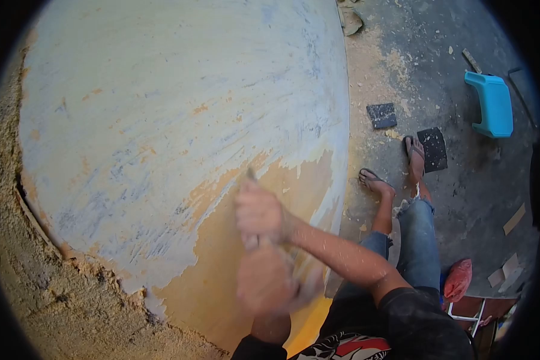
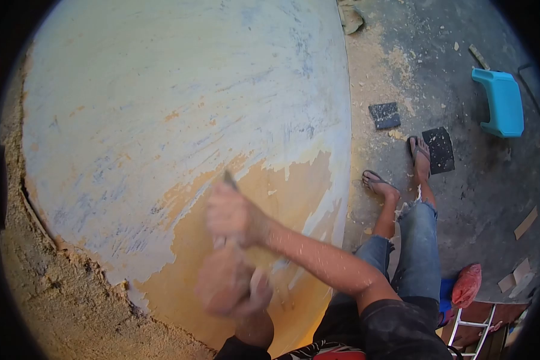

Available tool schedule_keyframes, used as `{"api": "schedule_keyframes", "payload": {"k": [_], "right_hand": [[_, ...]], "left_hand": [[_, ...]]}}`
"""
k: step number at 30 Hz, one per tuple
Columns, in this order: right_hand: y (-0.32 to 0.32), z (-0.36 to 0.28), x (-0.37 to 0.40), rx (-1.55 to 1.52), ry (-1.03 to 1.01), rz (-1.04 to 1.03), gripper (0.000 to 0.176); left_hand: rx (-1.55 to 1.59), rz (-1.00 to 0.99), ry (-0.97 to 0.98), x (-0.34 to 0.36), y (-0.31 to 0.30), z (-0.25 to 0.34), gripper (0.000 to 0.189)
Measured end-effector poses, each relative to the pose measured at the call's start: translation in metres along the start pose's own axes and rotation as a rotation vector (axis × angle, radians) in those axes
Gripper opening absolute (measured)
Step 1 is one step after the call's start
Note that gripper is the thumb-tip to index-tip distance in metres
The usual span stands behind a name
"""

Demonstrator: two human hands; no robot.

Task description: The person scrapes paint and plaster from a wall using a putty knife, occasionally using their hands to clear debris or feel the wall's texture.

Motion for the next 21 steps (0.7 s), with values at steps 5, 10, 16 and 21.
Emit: {"api": "schedule_keyframes", "payload": {"k": [5,10,16,21], "right_hand": [[-0.001,-0.002,0.001,0.03,0.034,0.054,0.026],[-0.008,0.009,-0.005,0.083,0.058,0.057,0.026],[-0.009,0.018,0.005,0.037,0.065,0.085,0.026],[-0.014,0.013,0.004,0.029,-0.027,0.15,0.023]], "left_hand": [[0.071,-0.047,-0.063,-0.002,-0.006,-0.001,0.034],[-0.159,-0.131,-0.039,-0.011,0.006,-0.006,0.037],[0.05,-0.108,-0.053,-0.022,0.018,-0.007,0.04],[0.004,-0.23,-0.091,-0.025,0.015,0.01,0.045]]}}
Point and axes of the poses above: each hand's wrist, its own x-axis away from the middle knuckle, its own y-axis out of the palm, z = x × y, the point moved 8 cm from there along -x, towards the middle knuckle, and after that the axes turned 5 degrees about y, right-handed, at the moved point
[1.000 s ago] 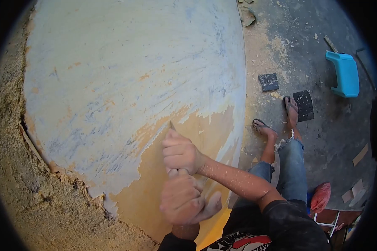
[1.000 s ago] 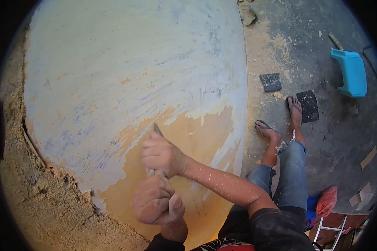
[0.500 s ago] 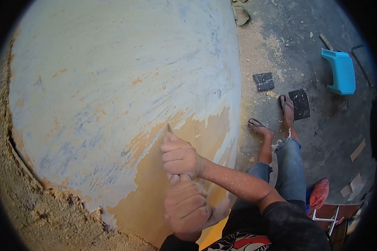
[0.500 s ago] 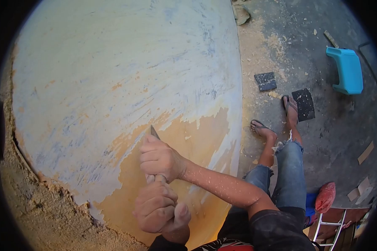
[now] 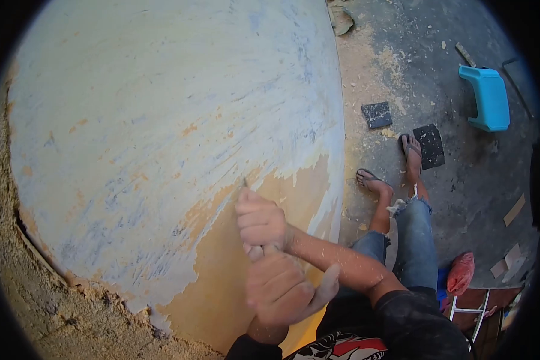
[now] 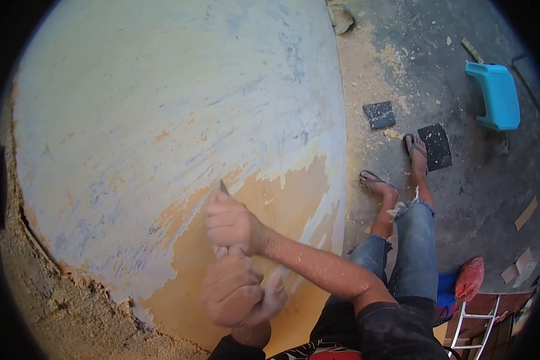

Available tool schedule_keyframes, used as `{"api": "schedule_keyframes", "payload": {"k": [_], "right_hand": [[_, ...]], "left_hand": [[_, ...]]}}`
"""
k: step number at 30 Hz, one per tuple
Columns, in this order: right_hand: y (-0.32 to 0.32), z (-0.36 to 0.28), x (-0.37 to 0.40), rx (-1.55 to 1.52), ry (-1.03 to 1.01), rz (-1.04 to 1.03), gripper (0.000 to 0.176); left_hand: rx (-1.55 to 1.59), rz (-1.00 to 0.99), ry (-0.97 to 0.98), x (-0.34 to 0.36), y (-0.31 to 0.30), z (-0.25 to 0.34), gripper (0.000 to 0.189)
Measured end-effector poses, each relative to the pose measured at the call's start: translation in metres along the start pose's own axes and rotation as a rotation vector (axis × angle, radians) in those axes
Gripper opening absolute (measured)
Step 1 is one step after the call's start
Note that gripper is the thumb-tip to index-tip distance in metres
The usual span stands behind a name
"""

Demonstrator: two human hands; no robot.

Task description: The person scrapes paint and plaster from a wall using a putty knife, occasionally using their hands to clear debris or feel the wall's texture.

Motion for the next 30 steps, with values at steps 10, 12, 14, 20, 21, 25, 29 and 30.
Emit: {"api": "schedule_keyframes", "payload": {"k": [10,12,14,20,21,25,29,30], "right_hand": [[-0.003,0.018,0.025,0.04,0.076,0.04,0.022],[-0.026,0.039,0.015,0.134,0.093,0.004,0.023],[-0.041,0.051,0.019,0.2,0.158,-0.07,0.018],[-0.099,0.036,0.053,0.48,0.523,-0.112,0.039],[-0.123,0.016,0.043,0.514,0.668,-0.058,0.049],[-0.156,-0.032,0.067,0.108,1.341,-0.195,0.057],[-0.151,-0.037,0.095,-0.371,1.791,-0.051,0.046],[-0.149,-0.039,0.098,-0.508,1.871,0.068,0.041]], "left_hand": [[-0.581,0.012,0.023,0.002,0.026,-0.02,0.041],[-0.335,0.03,0.053,-0.011,0.026,-0.027,0.039],[-0.212,-0.088,0.018,-0.01,0.041,-0.033,0.034],[0.109,0.324,0.309,0.01,0.067,-0.035,0.035],[0.198,0.373,0.298,0.013,0.07,-0.026,0.034],[0.249,0.439,0.336,0.026,0.097,0.02,0.035],[0.299,0.386,0.297,0.031,0.119,0.007,0.036],[0.288,0.408,0.288,0.033,0.121,0.01,0.036]]}}
Point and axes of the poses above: each hand's wrist, its own x-axis away from the middle knuckle, its own y-axis out of the palm, z = x × y, the point moved 8 cm from there along -x, towards the middle knuckle, and after that the axes turned 5 degrees about y, right-handed, at the moved point
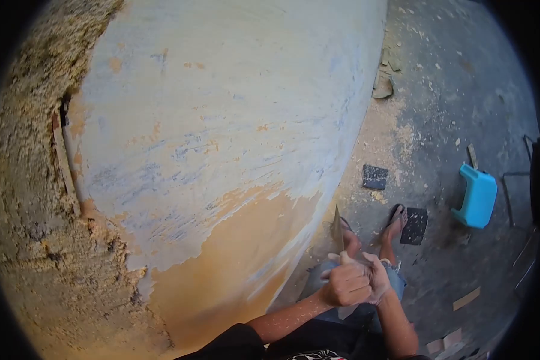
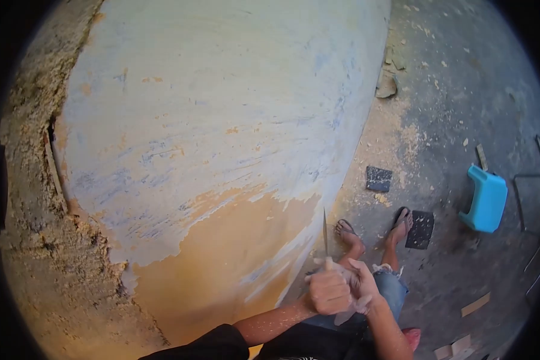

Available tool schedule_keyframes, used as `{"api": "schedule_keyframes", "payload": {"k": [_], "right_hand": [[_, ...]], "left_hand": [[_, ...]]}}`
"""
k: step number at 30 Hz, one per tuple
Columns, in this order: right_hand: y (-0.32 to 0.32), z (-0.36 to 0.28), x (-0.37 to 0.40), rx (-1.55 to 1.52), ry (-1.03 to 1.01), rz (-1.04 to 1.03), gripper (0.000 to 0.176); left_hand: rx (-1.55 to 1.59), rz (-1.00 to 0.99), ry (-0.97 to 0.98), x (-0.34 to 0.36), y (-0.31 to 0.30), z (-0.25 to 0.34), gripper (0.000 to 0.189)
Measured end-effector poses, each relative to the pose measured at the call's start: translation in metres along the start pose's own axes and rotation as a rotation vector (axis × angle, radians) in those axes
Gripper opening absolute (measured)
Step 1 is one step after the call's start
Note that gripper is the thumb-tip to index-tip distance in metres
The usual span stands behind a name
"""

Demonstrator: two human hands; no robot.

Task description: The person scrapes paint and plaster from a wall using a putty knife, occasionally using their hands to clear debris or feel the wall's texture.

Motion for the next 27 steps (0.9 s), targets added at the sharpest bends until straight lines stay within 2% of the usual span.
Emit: {"api": "schedule_keyframes", "payload": {"k": [2,3,4,6,7,8,9,10,11,12,13,14,16,17,18,20,24,26,27], "right_hand": [[-0.001,0.01,0.005,-0.334,0.162,-0.028,0.033],[-0.005,-0.003,0.003,-0.178,0.005,-0.064,0.034],[-0.007,-0.009,0.001,-0.166,0.009,-0.064,0.034],[-0.003,-0.047,-0.007,-0.021,-0.171,-0.083,0.031],[-0.01,-0.07,-0.008,0.333,-0.274,0.03,0.032],[-0.017,-0.093,-0.008,0.692,-0.371,0.148,0.033],[-0.012,-0.109,-0.008,0.987,-0.467,0.163,0.033],[-0.013,-0.108,-0.01,1.008,-0.465,0.163,0.033],[-0.009,-0.106,-0.019,1.147,-0.463,0.122,0.032],[-0.003,-0.105,-0.023,1.281,-0.454,0.074,0.031],[0.007,-0.107,-0.024,1.291,-0.469,0.084,0.033],[0.015,-0.11,-0.029,1.325,-0.483,0.07,0.033],[0.019,-0.108,-0.052,1.336,-0.348,0.002,0.026],[0.018,-0.112,-0.064,1.36,-0.35,-0.02,0.026],[0.016,-0.114,-0.078,1.322,-0.322,-0.077,0.028],[0.014,-0.12,-0.105,1.296,-0.278,-0.178,0.03],[0.019,-0.107,-0.14,1.181,-0.149,-0.41,0.035],[0.009,-0.097,-0.161,0.972,0.022,-0.482,0.03],[0.013,-0.101,-0.166,1.086,-0.093,-0.515,0.029]], "left_hand": [[-0.015,0.044,-0.045,0.007,0.006,0.011,0.034],[0.005,-0.067,-0.027,0.009,0.011,0.015,0.029],[0.0,-0.055,-0.028,0.007,0.009,0.017,0.029],[-0.009,0.036,-0.097,-0.007,-0.01,0.018,0.025],[-0.046,0.054,-0.198,-0.014,-0.021,0.014,0.024],[-0.037,0.062,-0.195,-0.01,-0.024,0.013,0.024],[0.079,0.139,-0.587,0.013,-0.027,-0.019,0.028],[0.2,0.223,-0.974,0.046,-0.023,-0.044,0.033],[0.208,0.257,-0.952,0.049,-0.023,-0.063,0.033],[0.436,0.468,-0.99,0.055,-0.023,-0.087,0.043],[0.669,0.677,-1.01,0.062,-0.019,-0.105,0.052],[0.67,0.706,-0.979,0.062,-0.017,-0.117,0.052],[0.888,0.831,-0.851,0.061,-0.014,-0.146,0.072],[0.806,0.724,-0.885,0.067,-0.013,-0.163,0.08],[0.801,0.792,-0.945,0.081,-0.01,-0.178,0.068],[0.727,0.817,-0.925,0.074,-0.013,-0.197,0.057],[0.683,1.063,-0.796,0.058,-0.013,-0.216,0.05],[0.559,1.101,-0.764,0.059,-0.022,-0.225,0.04],[0.579,1.108,-0.735,0.059,-0.022,-0.229,0.038]]}}
Point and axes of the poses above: each hand's wrist, its own x-axis away from the middle knuckle, its own y-axis out of the palm, z = x × y, the point moved 8 cm from there along -x, towards the middle knuckle, and after that the axes turned 5 degrees about y, right-handed, at the moved point
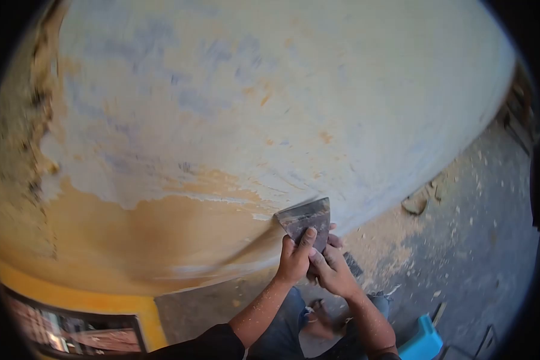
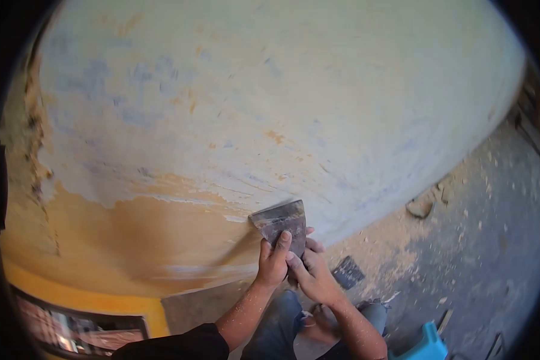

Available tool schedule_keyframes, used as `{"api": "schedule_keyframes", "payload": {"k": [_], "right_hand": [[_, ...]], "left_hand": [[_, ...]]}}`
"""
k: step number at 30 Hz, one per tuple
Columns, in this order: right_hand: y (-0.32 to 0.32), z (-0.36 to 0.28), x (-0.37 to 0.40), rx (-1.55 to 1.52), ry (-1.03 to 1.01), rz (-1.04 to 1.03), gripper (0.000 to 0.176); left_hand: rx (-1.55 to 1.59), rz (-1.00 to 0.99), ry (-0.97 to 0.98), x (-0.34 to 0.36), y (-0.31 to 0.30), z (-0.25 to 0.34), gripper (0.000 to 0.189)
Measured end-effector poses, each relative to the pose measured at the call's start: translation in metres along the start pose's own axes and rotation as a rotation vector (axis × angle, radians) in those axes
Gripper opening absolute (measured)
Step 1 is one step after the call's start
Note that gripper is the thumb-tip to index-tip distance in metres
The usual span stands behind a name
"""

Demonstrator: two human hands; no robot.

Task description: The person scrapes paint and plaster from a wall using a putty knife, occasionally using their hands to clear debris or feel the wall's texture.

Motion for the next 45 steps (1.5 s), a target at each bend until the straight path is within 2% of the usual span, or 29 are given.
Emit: {"api": "schedule_keyframes", "payload": {"k": [3,5,7,10,15,17,21,23,25,27,29,31,32,37,40,41,42,43,45], "right_hand": [[0.0,-0.008,-0.002,0.054,0.047,-0.032,0.029],[-0.003,0.002,-0.006,0.108,-0.053,-0.08,0.026],[-0.004,0.012,-0.003,0.023,0.081,-0.045,0.024],[-0.002,0.011,-0.001,-0.025,0.072,-0.03,0.021],[0.013,-0.024,0.008,-0.002,0.039,-0.08,0.02],[0.011,-0.016,0.009,-0.056,0.052,0.003,0.014],[0.009,-0.016,0.01,-0.028,0.087,-0.014,0.011],[0.019,-0.027,0.011,-0.024,0.047,0.003,0.01],[0.018,-0.024,0.011,-0.055,0.014,0.029,0.008],[0.012,-0.023,0.014,-0.061,-0.01,0.06,0.009],[0.01,-0.009,0.012,-0.086,0.12,0.008,0.025],[0.015,-0.024,0.008,-0.073,0.1,-0.045,0.023],[0.015,-0.024,0.007,-0.071,0.097,-0.044,0.024],[0.011,-0.009,0.017,-0.096,0.104,0.034,0.019],[0.022,-0.044,0.002,-0.087,0.046,-0.052,0.017],[0.031,-0.049,0.0,-0.067,0.033,-0.108,0.019],[0.031,-0.048,0.008,-0.04,-0.004,-0.001,0.018],[0.029,-0.041,0.012,-0.035,-0.018,0.002,0.018],[0.016,-0.011,0.018,-0.083,0.093,0.043,0.016]], "left_hand": [[0.033,0.005,0.089,-0.003,-0.006,-0.003,0.035],[0.095,-0.016,0.172,-0.003,-0.008,-0.006,0.033],[0.159,0.019,0.214,0.0,-0.014,-0.017,0.033],[0.159,0.024,0.245,-0.003,-0.015,-0.023,0.035],[0.186,-0.014,0.345,-0.005,0.001,0.015,0.036],[0.057,0.04,0.335,-0.007,-0.007,0.005,0.035],[0.116,0.02,0.344,0.0,0.005,0.02,0.034],[0.042,-0.011,0.351,-0.002,0.003,0.028,0.032],[0.111,0.075,0.269,-0.003,-0.002,0.017,0.031],[0.168,0.07,0.291,0.007,0.004,0.007,0.031],[0.069,0.053,0.305,0.0,-0.003,0.004,0.034],[0.085,0.058,0.279,-0.005,0.0,0.024,0.034],[0.119,0.062,0.337,-0.004,0.008,0.039,0.034],[0.096,0.106,0.244,0.004,-0.002,0.0,0.037],[0.086,0.018,0.301,-0.007,0.008,0.052,0.035],[0.085,0.021,0.295,-0.004,0.007,0.047,0.035],[0.113,0.041,0.286,-0.002,0.007,0.04,0.035],[0.144,0.058,0.277,-0.001,0.005,0.031,0.035],[0.14,0.018,0.268,0.001,0.006,0.019,0.034]]}}
Point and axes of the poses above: each hand's wrist, its own x-axis away from the middle knuckle, its own y-axis out of the palm, z = x × y, the point moved 8 cm from there along -x, towards the middle knuckle, and after that the axes turned 5 degrees about y, right-handed, at the moved point
